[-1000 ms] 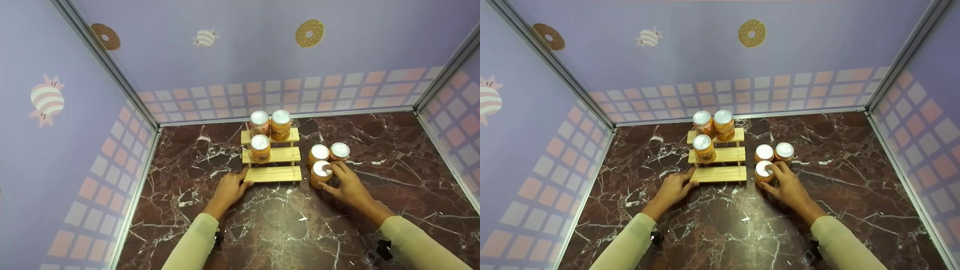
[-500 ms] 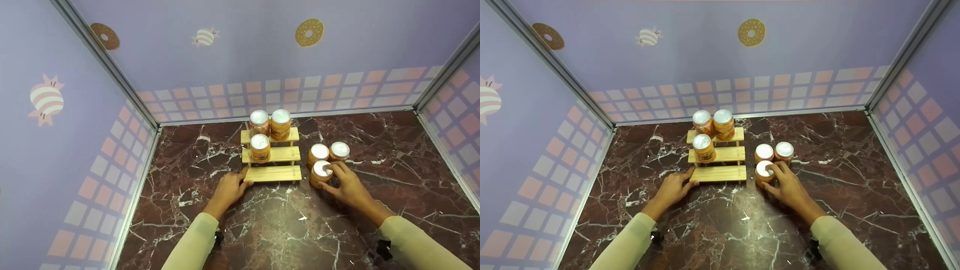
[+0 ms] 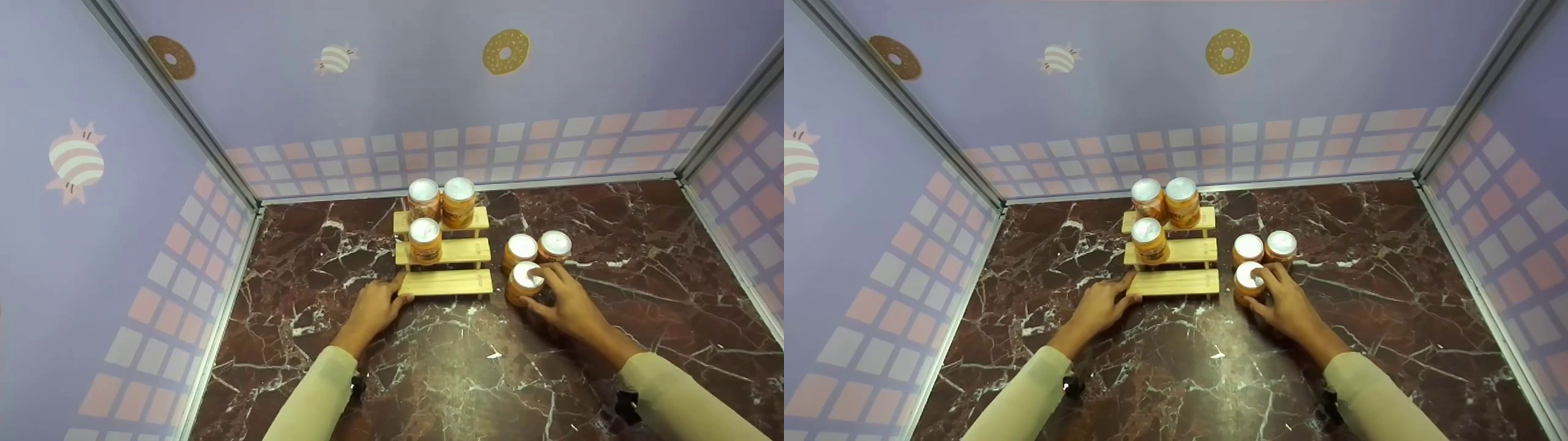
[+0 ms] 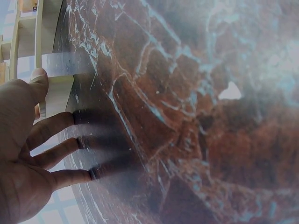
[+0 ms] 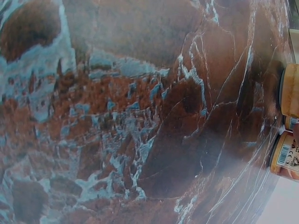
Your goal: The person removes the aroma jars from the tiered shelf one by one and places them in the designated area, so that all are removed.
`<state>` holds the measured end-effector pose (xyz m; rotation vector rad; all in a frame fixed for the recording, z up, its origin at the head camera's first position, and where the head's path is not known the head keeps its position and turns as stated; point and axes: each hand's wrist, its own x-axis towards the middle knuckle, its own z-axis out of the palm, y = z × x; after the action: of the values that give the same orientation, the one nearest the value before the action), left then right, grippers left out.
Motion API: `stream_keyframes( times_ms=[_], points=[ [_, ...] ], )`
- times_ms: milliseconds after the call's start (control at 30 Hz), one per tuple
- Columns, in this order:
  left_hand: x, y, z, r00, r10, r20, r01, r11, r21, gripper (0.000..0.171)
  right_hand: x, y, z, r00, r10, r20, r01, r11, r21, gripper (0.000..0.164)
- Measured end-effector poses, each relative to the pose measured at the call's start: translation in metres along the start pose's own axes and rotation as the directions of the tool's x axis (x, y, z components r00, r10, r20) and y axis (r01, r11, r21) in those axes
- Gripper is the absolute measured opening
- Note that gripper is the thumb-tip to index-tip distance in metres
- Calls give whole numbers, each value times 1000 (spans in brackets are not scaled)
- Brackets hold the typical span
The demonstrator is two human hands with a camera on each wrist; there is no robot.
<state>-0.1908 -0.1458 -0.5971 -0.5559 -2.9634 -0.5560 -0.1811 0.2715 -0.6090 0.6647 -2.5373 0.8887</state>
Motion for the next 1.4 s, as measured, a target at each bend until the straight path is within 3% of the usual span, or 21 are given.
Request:
stream_keyframes(
  times_ms=[400,600,733,833,933,1167,1200,1333,1400],
  points=[
    [1,-1,0,999,-25,23,25,1000,-16,63,0,-1,-1,1000,0,5,0,1000,8,61],
    [1,-5,3,1000,13,-11,-13,999,-30,62,3,-1,-5,1000,-29,1,29,1000,2,57],
    [6,-30,31,994,74,-84,-74,997,9,65,5,-4,-9,999,-48,-14,48,999,-4,54],
    [10,-44,50,991,84,-102,-80,996,40,69,6,-5,-12,998,-57,-26,57,998,-14,53],
    [10,-40,47,995,62,-81,-60,998,25,68,8,-7,-15,997,-62,-36,62,998,-25,54],
    [1,-14,14,995,65,-80,-67,998,-15,63,15,-13,-20,994,-89,-57,86,995,-52,61],
    [1,-17,18,993,72,-91,-72,997,5,63,17,-14,-20,994,-93,-57,90,995,-52,62],
    [-1,-11,11,995,65,-78,-67,998,-19,63,22,-17,-21,992,-107,-63,103,993,-59,64],
    [0,-15,16,994,68,-85,-68,998,4,63,25,-19,-21,991,-116,-62,111,991,-68,64]
  ],
)
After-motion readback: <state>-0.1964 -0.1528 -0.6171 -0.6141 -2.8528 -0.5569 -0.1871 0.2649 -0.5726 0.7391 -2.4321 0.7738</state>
